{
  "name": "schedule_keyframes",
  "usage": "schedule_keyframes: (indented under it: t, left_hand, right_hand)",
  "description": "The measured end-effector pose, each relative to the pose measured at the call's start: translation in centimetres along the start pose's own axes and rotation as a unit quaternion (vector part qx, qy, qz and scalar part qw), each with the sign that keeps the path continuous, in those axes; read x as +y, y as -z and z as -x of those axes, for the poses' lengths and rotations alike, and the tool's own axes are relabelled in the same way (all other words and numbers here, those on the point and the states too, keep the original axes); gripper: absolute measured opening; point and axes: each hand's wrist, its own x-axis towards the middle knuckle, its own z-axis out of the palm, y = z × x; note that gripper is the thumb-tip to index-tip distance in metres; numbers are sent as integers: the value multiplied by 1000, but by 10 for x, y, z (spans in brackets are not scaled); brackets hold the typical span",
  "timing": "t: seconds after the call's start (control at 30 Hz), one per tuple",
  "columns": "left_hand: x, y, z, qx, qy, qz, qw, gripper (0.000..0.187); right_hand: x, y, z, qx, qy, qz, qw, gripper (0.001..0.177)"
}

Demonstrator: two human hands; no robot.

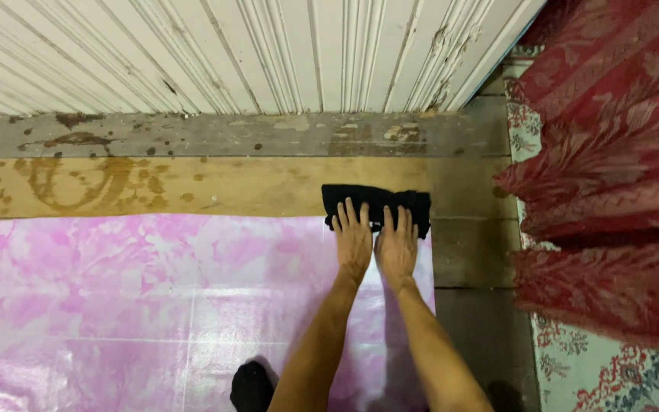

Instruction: Washing and wringing out a black garment in a bucket on the floor.

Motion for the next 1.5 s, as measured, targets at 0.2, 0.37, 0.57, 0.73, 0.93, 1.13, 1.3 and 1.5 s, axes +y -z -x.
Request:
schedule_keyframes:
  t: [0.2, 0.37, 0.57, 0.73, 0.93, 1.13, 1.3, 1.5]
  left_hand:
    - [-15, -8, -40, -33, -58, 52, 996, 63]
    - [-23, -14, -115, -27, -120, 107, 987, 67]
    - [-17, -44, -201, -40, -154, 98, 982, 68]
    - [-11, -53, -236, -33, -163, 90, 982, 67]
    - [7, -15, -234, -81, -92, 74, 990, 55]
    - [24, -11, -183, -56, -72, 70, 993, 47]
    - [25, 4, -119, -68, -84, 84, 991, 42]
    - [42, 39, -23, -103, -76, 121, 984, 39]
  right_hand:
    - [25, -32, -46, -67, -26, 3, 997, 64]
    - [53, -42, -114, -56, -14, -3, 998, 64]
    - [81, -71, -195, -74, -14, -7, 997, 66]
    - [89, -75, -228, -74, -6, -6, 997, 67]
    - [88, -60, -233, -76, 7, -8, 997, 61]
    - [99, -40, -176, -45, -55, -46, 996, 40]
    - [83, -9, -106, -17, -71, -17, 997, 38]
    - [48, 36, -25, -58, -155, 32, 986, 41]
